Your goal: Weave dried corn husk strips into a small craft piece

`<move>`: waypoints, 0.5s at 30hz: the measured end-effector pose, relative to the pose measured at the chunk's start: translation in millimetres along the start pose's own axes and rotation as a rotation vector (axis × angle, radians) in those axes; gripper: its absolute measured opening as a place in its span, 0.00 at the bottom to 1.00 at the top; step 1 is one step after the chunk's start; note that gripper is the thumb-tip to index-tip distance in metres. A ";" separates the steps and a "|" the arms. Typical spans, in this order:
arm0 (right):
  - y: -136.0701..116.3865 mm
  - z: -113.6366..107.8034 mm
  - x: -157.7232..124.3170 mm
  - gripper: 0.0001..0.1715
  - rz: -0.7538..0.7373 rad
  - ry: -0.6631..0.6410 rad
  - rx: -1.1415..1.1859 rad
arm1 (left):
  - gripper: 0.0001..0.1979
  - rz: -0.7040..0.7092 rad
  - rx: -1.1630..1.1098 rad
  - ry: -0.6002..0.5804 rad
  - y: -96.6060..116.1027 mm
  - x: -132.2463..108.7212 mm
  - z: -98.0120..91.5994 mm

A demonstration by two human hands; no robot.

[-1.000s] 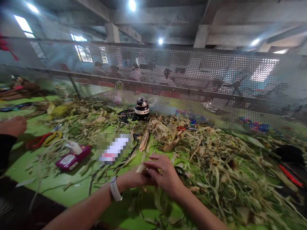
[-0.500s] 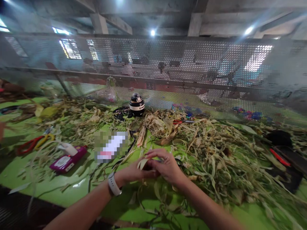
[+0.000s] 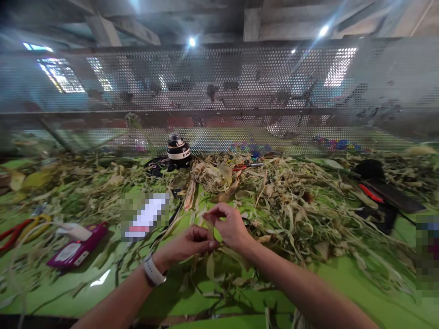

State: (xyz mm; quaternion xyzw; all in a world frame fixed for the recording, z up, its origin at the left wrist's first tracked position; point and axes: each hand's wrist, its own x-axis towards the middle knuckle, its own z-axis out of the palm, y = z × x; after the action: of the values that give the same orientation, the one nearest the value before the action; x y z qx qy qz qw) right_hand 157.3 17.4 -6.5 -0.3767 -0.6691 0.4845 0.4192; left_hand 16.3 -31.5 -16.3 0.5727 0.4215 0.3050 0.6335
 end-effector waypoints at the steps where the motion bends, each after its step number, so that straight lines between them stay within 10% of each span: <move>1: 1.1 0.8 0.1 0.11 0.003 0.004 0.010 | 0.21 -0.009 0.000 -0.003 0.2 -0.4 0.1; 8: -4.6 -12.3 5.8 0.20 -0.027 -0.072 0.008 | 0.17 0.009 -0.232 0.121 1.8 -1.3 -1.7; 15: -11.9 -38.9 15.9 0.26 -0.180 -0.261 -0.460 | 0.15 0.061 -0.401 0.369 4.3 2.3 -6.1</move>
State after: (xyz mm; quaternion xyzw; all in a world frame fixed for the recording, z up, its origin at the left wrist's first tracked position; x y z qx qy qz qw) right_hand 186.4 41.9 15.1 -0.3356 -0.8406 0.3251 0.2740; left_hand 12.4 -25.9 -12.4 0.3830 0.4433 0.5006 0.6373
